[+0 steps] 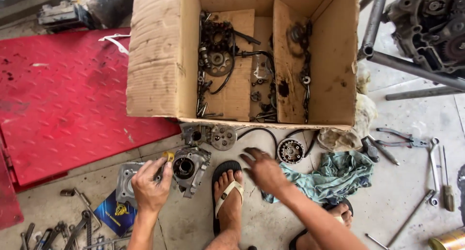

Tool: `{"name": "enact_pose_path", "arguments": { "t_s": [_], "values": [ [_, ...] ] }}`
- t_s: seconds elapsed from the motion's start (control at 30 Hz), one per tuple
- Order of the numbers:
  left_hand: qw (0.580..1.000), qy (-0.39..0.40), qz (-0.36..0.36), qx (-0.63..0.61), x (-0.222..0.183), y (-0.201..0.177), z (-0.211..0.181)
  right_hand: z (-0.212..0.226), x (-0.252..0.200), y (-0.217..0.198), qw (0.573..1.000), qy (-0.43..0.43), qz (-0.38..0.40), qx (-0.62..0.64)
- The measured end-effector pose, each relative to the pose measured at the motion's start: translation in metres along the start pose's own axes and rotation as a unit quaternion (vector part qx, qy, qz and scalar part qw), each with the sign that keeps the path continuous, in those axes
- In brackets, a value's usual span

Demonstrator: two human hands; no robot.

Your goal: Sorting and inspecting motorcycle engine parts from a box during a repair process.

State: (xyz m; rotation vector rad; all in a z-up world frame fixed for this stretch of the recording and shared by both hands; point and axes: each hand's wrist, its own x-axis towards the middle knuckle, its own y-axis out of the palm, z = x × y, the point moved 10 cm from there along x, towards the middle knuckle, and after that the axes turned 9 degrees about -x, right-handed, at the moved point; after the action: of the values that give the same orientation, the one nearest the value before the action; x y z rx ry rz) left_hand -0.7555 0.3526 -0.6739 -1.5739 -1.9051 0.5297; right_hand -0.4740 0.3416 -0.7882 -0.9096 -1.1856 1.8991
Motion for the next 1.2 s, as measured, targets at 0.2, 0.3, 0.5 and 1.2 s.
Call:
{"name": "enact_pose_path", "arguments": {
  "t_s": [0.2,0.3,0.5,1.2],
  "values": [
    [0.999,0.035,0.012,-0.010,0.011,0.008,-0.027,0.037,0.004,-0.104,0.972,-0.049,-0.229,-0.019],
    [0.997,0.073,0.013,-0.038,0.006,0.027,-0.011,-0.002,-0.014,-0.160,0.931,0.034,-0.327,-0.159],
    [0.989,0.133,0.025,-0.055,0.030,0.023,-0.091,-0.031,-0.032,-0.186,0.934,0.106,-0.280,-0.196],
    [0.969,0.068,0.172,-0.164,-0.005,0.097,-0.102,-0.273,-0.256,0.031,0.891,0.421,0.156,-0.068]
  ]
}}
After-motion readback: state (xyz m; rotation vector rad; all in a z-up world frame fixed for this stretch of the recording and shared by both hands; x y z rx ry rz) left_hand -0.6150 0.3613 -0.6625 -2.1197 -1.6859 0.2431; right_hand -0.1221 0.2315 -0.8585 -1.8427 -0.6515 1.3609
